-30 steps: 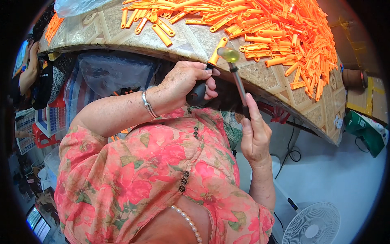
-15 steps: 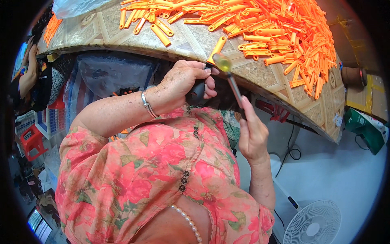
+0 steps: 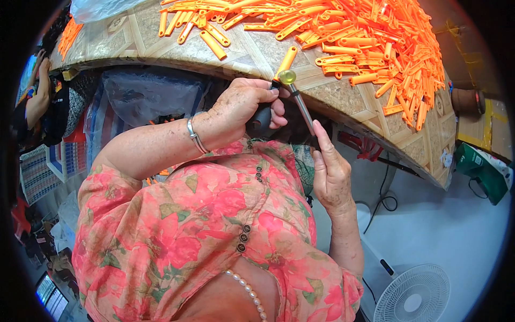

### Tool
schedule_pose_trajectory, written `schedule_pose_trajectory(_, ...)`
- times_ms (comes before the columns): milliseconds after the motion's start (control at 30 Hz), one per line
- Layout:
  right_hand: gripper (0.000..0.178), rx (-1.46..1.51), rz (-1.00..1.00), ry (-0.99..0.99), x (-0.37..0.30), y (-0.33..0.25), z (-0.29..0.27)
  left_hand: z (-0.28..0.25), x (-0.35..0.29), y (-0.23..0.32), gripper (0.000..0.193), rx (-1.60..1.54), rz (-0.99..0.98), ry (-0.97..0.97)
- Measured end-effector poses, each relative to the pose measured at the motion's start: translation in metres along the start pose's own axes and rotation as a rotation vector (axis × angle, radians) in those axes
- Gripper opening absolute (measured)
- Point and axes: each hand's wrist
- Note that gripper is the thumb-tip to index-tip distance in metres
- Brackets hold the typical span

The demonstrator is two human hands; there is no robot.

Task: The person assembles small orange plastic tubes into black plastic holders using a hammer. They repeatedly pick up a tube, insert it into a holder, and strike it with a hammer to secure it, then place the finished unit on the table.

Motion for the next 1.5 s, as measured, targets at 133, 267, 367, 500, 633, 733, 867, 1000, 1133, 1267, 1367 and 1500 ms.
schedule_pose_trajectory(133, 0.054, -0.010, -0.028, 0.068, -0.016, 0.009, 0.003, 0.002, -0.003, 0.002, 0.020, 0.002, -0.014, 0.006)
schedule_pose_trajectory(267, 0.053, -0.049, -0.011, -0.023, -0.006, 0.004, 0.003, -0.001, 0.001, 0.000, 0.021, 0.008, 0.017, -0.012)
schedule_pose_trajectory(367, 0.053, -0.038, -0.089, 0.030, -0.004, 0.004, 0.004, 0.001, -0.001, 0.002, 0.020, -0.003, 0.000, 0.002)
schedule_pose_trajectory(500, 0.054, -0.084, -0.029, -0.005, 0.005, -0.006, 0.006, -0.001, 0.001, -0.001, 0.019, 0.008, 0.004, -0.007)
schedule_pose_trajectory(633, 0.052, -0.136, -0.192, 0.056, 0.009, 0.004, 0.009, -0.002, 0.002, 0.002, 0.019, 0.022, 0.015, -0.020)
schedule_pose_trajectory(733, 0.051, 0.040, -0.062, 0.312, 0.003, 0.003, 0.005, -0.010, 0.001, 0.001, 0.019, 0.090, 0.025, -0.075)
schedule_pose_trajectory(867, 0.054, 0.289, 0.169, 0.766, 0.008, 0.019, -0.032, -0.016, -0.006, 0.002, 0.022, 0.082, 0.066, -0.161)
schedule_pose_trajectory(1000, 0.061, 0.138, 0.399, 0.904, 0.001, 0.070, -0.086, -0.015, -0.011, 0.007, 0.026, 0.075, 0.109, -0.297)
schedule_pose_trajectory(1133, 0.060, 0.135, 0.481, 0.864, -0.005, 0.115, -0.120, -0.006, -0.020, 0.015, 0.027, 0.172, 0.168, -0.412)
schedule_pose_trajectory(1267, 0.061, -0.654, 0.302, 0.472, 0.003, 0.123, -0.135, 0.005, -0.025, 0.017, 0.027, 0.317, 0.253, -0.464)
schedule_pose_trajectory(1367, 0.070, -1.067, 0.459, 0.296, 0.028, 0.063, -0.113, 0.007, -0.028, 0.022, 0.024, 0.536, 0.372, -0.406)
schedule_pose_trajectory(1500, 0.057, -0.604, -0.217, 0.546, 0.042, 0.006, -0.066, 0.005, -0.023, 0.023, 0.023, 1.051, 0.872, -0.151)
Point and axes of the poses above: each hand's wrist, its own x-axis towards the middle knuckle, its own z-axis out of the palm, y = z × x, and after that the axes turned 7 degrees about -z, right-handed
